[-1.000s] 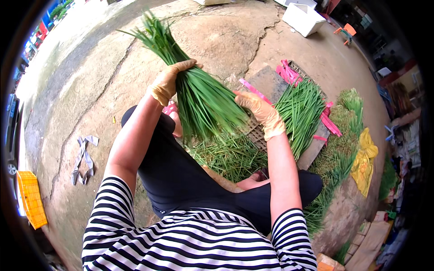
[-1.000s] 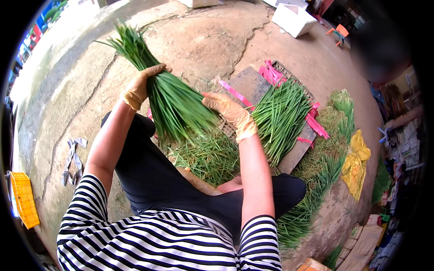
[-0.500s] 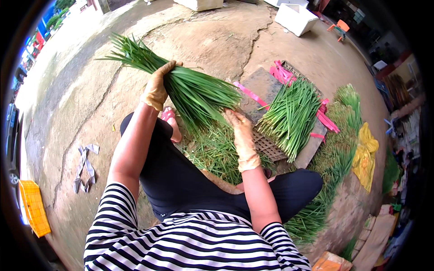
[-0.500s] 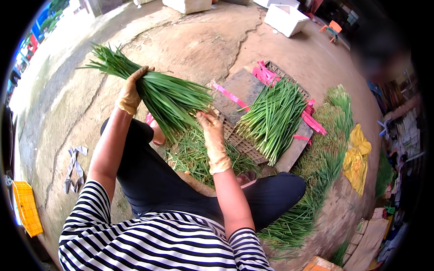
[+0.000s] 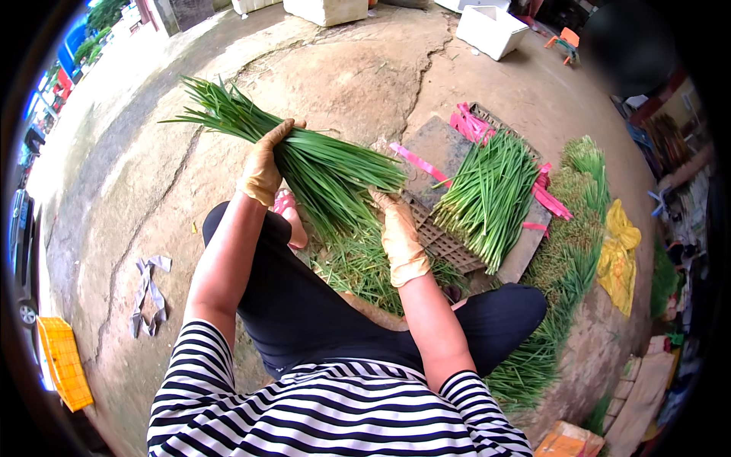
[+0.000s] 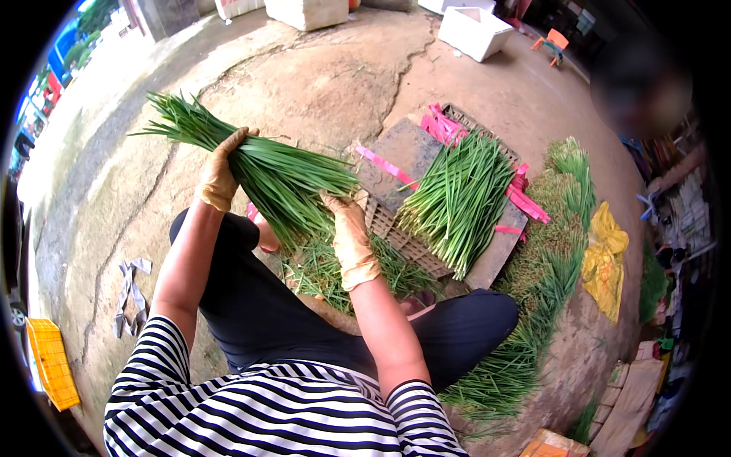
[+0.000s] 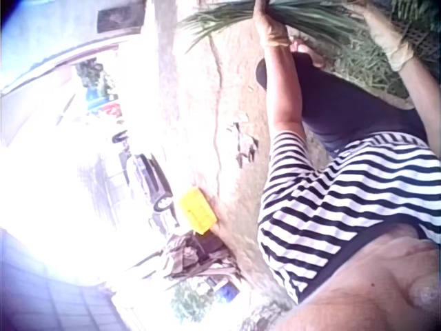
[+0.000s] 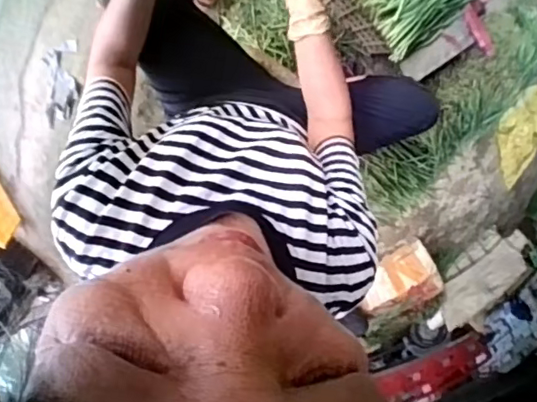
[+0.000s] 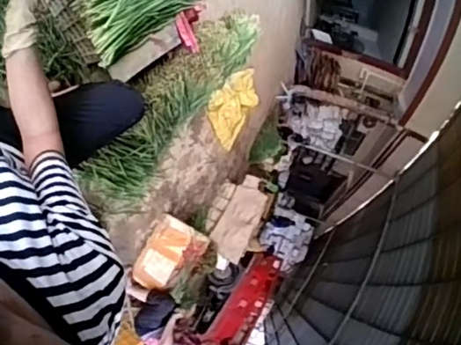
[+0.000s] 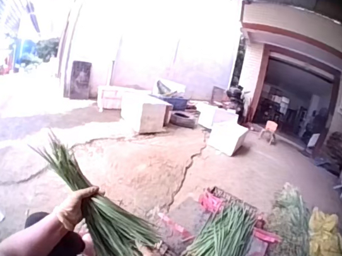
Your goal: The person gathers chives into a bundle, aligns them by hand, and secures them with a plastic tie.
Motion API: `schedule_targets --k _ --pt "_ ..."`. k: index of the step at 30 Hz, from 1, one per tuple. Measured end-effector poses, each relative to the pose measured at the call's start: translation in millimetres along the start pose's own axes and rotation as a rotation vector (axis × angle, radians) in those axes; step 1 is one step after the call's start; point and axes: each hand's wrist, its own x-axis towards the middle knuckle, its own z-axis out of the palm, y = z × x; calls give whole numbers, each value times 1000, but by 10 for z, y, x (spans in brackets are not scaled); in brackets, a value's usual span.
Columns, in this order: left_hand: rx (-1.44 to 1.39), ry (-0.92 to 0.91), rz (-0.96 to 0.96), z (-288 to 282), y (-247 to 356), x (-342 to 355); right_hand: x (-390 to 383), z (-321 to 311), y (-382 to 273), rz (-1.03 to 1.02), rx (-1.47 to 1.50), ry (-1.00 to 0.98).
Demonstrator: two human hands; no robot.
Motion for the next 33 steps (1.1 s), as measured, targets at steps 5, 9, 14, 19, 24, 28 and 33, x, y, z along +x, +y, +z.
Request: schedule_targets --k 5,9,14,19,24,28,33 --pt "-33 11 -12 -60 34 49 72 -203 80 54 314 -208" --pt "-90 44 20 -101 76 63 6 -430 30 141 469 -379" --pt "-110 53 6 -151 75 76 -62 -583 140 40 509 -494" --pt "-218 81 52 -401 171 213 -164 -712 -37 -152 594 -561" --pt "-330 79 59 -607 195 338 -44 -688 77 -253 -233 -143" --pt "-322 86 14 -520 121 337 26 -243 -56 -346 -297 -123" --pt "-289 75 -21 -420 62 278 106 54 -39 -198 -87 -153"
